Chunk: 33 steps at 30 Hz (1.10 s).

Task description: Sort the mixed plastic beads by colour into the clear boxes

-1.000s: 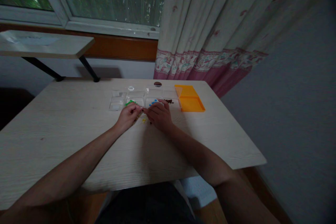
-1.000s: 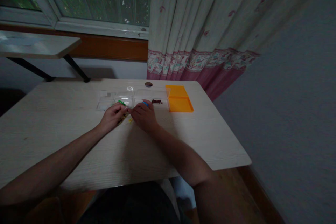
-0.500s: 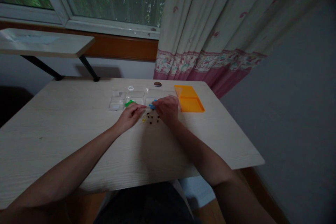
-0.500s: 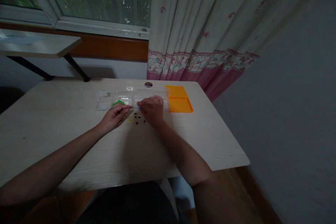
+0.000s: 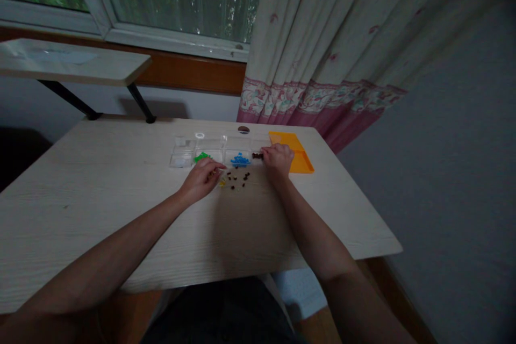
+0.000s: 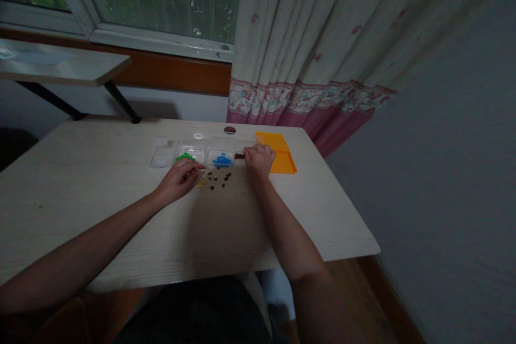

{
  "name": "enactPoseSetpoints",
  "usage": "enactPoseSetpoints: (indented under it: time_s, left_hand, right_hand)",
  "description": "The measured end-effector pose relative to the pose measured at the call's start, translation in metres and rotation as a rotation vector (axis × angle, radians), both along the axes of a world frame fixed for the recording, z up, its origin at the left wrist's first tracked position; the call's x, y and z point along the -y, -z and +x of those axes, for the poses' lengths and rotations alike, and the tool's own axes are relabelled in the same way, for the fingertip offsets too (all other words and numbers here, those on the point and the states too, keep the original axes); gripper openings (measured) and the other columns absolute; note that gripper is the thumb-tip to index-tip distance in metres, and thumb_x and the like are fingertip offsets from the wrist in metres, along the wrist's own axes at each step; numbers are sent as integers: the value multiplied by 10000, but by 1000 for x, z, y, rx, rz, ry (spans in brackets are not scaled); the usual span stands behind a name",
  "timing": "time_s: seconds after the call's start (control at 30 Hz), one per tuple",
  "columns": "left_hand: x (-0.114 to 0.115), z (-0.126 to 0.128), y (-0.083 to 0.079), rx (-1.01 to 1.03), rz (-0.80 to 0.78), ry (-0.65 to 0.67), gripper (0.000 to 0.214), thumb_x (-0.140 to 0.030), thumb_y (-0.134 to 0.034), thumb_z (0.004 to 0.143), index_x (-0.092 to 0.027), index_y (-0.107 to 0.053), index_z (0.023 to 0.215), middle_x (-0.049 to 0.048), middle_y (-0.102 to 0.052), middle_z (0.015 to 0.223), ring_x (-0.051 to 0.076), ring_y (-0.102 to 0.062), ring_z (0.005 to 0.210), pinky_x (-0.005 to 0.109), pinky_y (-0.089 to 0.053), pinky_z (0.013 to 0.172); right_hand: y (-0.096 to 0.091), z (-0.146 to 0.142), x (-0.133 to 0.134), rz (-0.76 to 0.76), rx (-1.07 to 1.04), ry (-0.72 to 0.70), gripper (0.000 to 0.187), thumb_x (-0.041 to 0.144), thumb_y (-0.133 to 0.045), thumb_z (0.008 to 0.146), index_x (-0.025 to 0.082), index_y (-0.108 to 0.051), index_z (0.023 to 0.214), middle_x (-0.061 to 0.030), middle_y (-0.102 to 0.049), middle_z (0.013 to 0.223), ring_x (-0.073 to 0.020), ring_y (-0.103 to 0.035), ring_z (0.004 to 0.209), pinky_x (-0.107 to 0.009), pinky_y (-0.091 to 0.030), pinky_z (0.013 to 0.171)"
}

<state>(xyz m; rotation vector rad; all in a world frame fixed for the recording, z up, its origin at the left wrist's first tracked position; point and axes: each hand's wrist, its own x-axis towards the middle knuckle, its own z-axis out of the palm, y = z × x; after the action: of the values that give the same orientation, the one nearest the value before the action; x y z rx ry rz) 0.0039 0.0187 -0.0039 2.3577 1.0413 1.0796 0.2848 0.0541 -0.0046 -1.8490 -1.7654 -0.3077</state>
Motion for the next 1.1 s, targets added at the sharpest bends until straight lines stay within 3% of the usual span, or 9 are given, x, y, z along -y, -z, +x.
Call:
enactPoseSetpoints:
  time_s: [0.23, 0.6, 1.1]
  left_hand:
    - [-3, 1, 7, -37, 38, 10, 242, -253, -492, 955, -214, -692, 1086, 66, -585, 928, 207, -537, 922, 363, -448, 843]
    - [-2, 0, 13, -298, 152, 9, 350, -179, -488, 932, -284, -677, 1206, 87, -540, 1045, 236, -468, 978, 405, -403, 864]
    - [2, 0, 8, -314, 147, -62, 164, -234, -539, 923, -221, -675, 1014, 84, -550, 1011, 247, -467, 986, 419, -408, 872]
  right_hand:
    - [1, 2, 2, 13, -2, 7, 288, 358, -496, 974, 239, -746, 1053, -88, -675, 995, -259, -482, 1003, -381, -264, 852]
    - [3, -9, 4, 48, -79, -80, 230, 319, -541, 944, 242, -757, 969, -62, -701, 962, -234, -504, 973, -371, -275, 851]
    - [1, -10, 4, -15, -86, -84, 247, 310, -521, 956, 232, -754, 979, -69, -706, 982, -234, -510, 984, -370, -278, 862]
